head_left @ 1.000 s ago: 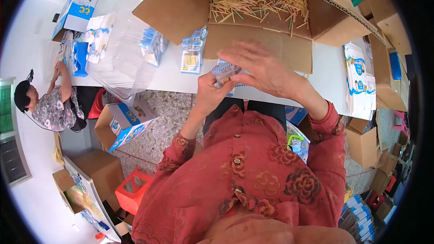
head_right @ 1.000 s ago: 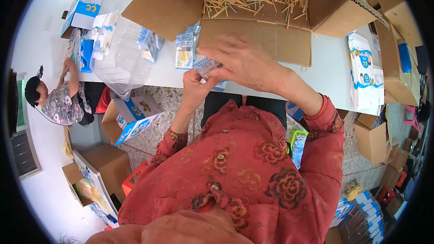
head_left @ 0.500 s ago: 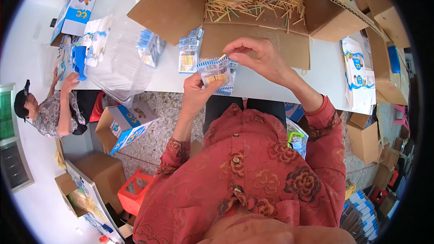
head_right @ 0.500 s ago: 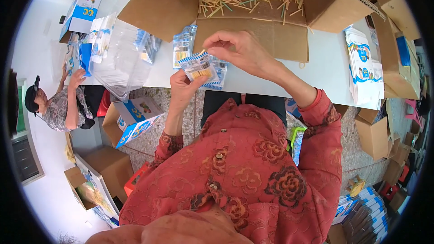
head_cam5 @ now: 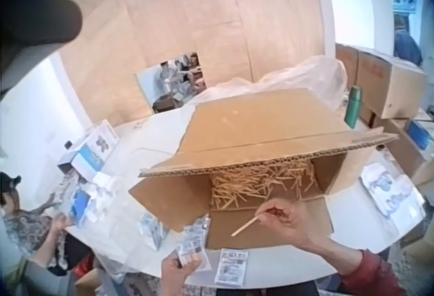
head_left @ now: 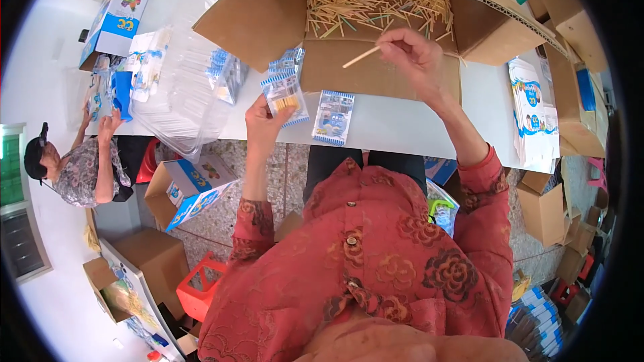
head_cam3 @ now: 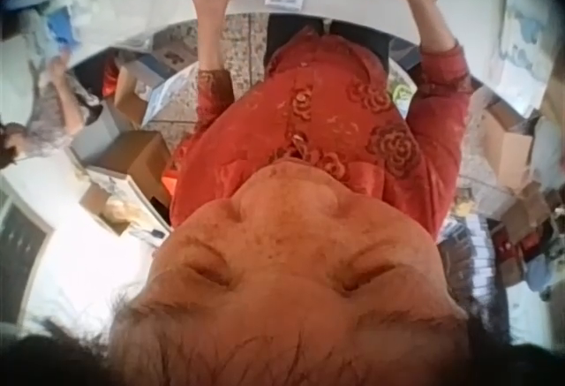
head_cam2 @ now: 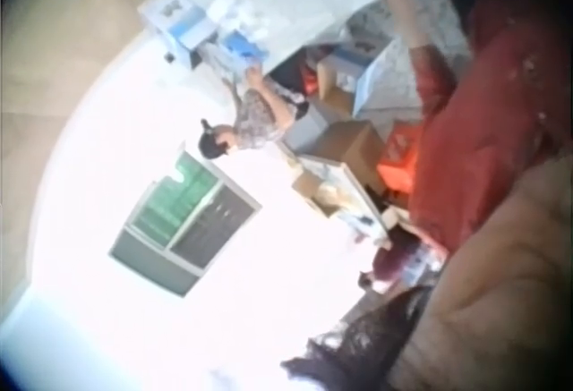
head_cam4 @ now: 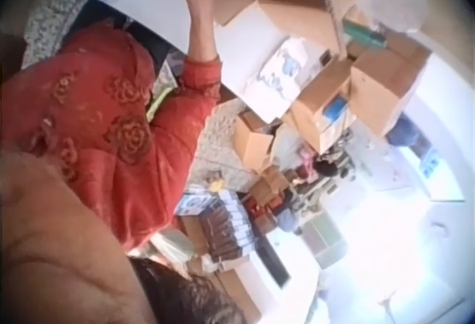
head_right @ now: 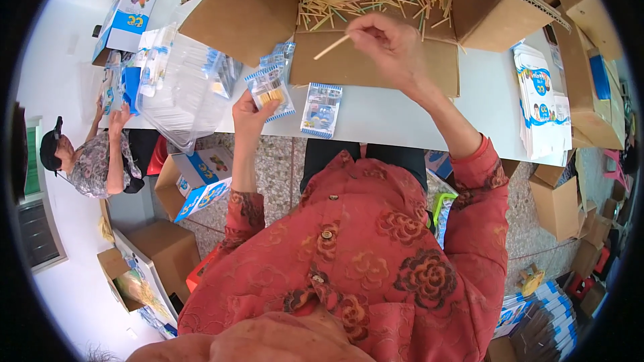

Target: Packaging wooden skewers into small plastic bags.

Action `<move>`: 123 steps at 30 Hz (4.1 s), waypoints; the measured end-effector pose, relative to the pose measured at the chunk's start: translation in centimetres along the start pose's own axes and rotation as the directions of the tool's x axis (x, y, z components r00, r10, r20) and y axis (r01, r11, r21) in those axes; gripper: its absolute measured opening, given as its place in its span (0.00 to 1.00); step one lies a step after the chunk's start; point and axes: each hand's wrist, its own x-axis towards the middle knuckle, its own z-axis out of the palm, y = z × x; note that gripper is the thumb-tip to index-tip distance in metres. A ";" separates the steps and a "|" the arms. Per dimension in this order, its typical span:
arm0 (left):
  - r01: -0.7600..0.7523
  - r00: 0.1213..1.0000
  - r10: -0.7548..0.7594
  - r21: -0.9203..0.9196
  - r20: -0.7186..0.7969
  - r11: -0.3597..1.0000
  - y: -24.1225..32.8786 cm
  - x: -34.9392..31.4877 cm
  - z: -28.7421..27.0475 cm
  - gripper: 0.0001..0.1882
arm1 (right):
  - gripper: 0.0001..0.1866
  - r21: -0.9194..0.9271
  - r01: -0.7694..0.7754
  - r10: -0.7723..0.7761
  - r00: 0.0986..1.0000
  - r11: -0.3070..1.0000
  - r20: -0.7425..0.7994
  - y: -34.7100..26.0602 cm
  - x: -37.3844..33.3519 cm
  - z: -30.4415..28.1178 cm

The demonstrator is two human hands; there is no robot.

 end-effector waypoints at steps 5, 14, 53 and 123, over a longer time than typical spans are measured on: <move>0.089 0.987 -0.125 0.303 0.100 0.949 -3.0 2.6 -3.6 0.15 | 0.05 -0.089 -0.048 0.046 0.998 0.995 -0.031 2.2 -1.4 -1.5; -0.050 0.950 0.279 0.817 -0.138 0.575 -0.5 2.4 -1.7 0.24 | 0.04 -0.170 -0.116 0.103 0.991 0.979 -0.082 5.3 -3.2 -3.5; -0.302 0.910 0.407 0.537 -0.085 0.788 -4.0 -1.6 5.9 0.09 | 0.14 -0.477 0.254 -0.187 0.965 0.842 0.183 8.5 -3.3 5.4; -0.299 0.951 0.273 0.213 0.145 0.930 1.2 -2.4 9.5 0.09 | 0.05 -0.459 0.341 -0.158 0.906 0.820 0.392 -2.6 -4.3 2.6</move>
